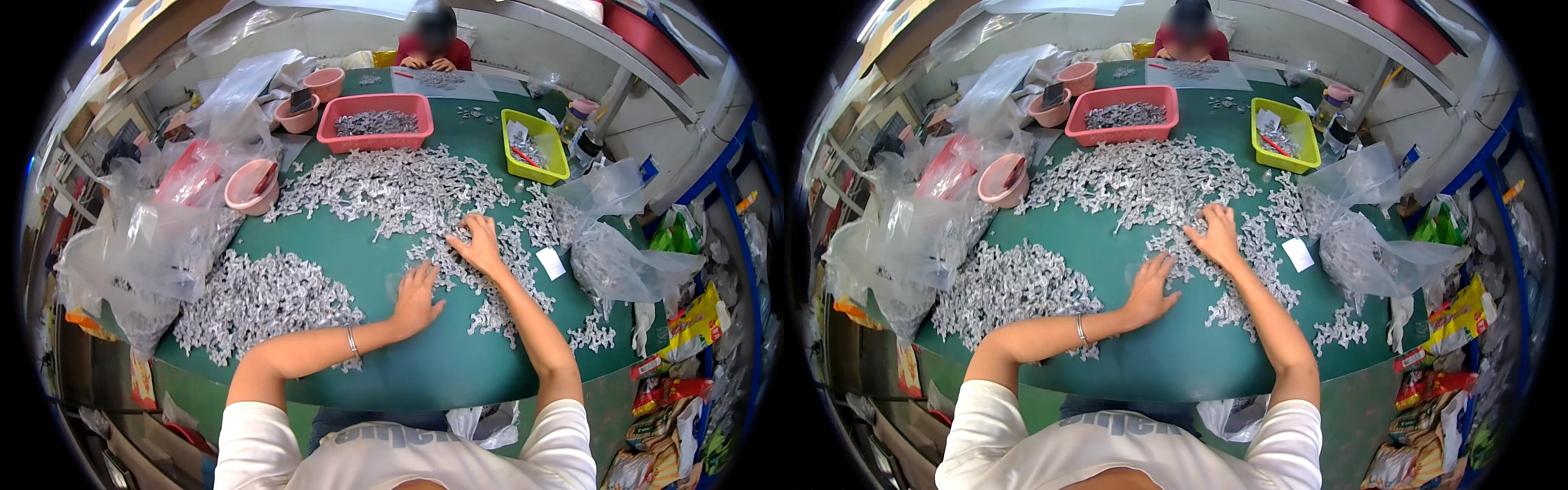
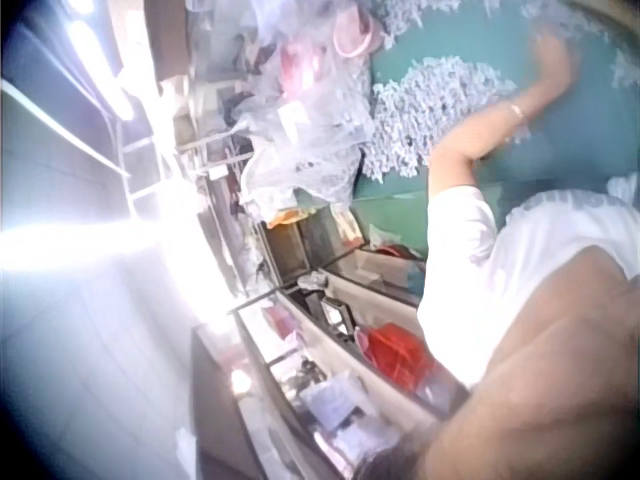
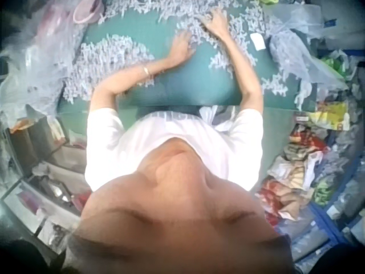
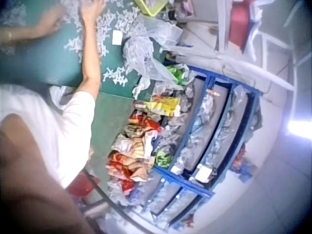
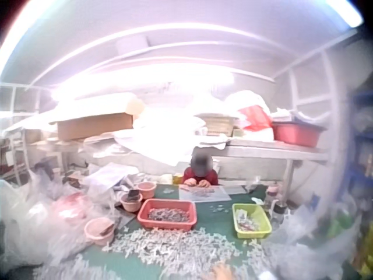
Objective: The person sits at a green table and assembles small, silver, metallic parts by hand. They pick up individual pieces from a large pile, connect them together, and place the finished assemblies into a plastic bag. The person occasionally reaches under the table to adjust the bag.
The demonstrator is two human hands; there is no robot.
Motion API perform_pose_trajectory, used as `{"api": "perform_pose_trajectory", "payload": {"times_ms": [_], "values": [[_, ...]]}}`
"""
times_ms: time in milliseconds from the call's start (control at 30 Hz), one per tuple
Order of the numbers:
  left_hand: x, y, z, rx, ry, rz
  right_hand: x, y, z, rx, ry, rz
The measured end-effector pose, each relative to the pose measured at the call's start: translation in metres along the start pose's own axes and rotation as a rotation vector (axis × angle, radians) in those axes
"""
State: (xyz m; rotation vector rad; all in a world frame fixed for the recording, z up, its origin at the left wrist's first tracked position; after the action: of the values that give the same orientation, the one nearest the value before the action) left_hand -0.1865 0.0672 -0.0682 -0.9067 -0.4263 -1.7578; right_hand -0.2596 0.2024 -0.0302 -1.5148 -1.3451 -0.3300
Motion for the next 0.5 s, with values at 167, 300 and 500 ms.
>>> {"api": "perform_pose_trajectory", "payload": {"times_ms": [167,300,500], "values": [[-0.008,0.044,0.030,-0.059,0.043,-0.101,0.002,0.025,-0.066,0.143,0.004,-0.073],[-0.012,0.080,0.050,-0.131,-0.017,-0.169,0.000,0.061,-0.104,0.253,0.064,-0.098],[-0.002,0.103,0.049,-0.259,0.182,-0.072,0.039,0.051,-0.073,0.082,0.092,0.156]]}}
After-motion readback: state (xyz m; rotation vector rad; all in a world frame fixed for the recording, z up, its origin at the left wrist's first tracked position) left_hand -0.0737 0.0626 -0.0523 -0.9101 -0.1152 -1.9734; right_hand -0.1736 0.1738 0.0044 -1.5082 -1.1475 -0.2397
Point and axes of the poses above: each hand's wrist, its own y-axis away from the middle knuckle, its own x-axis out of the back of the hand, z = x × y, the point moved 10 cm from there along -y, towards the middle knuckle, and after that the axes turned 8 degrees about x, right-handed, at the moved point
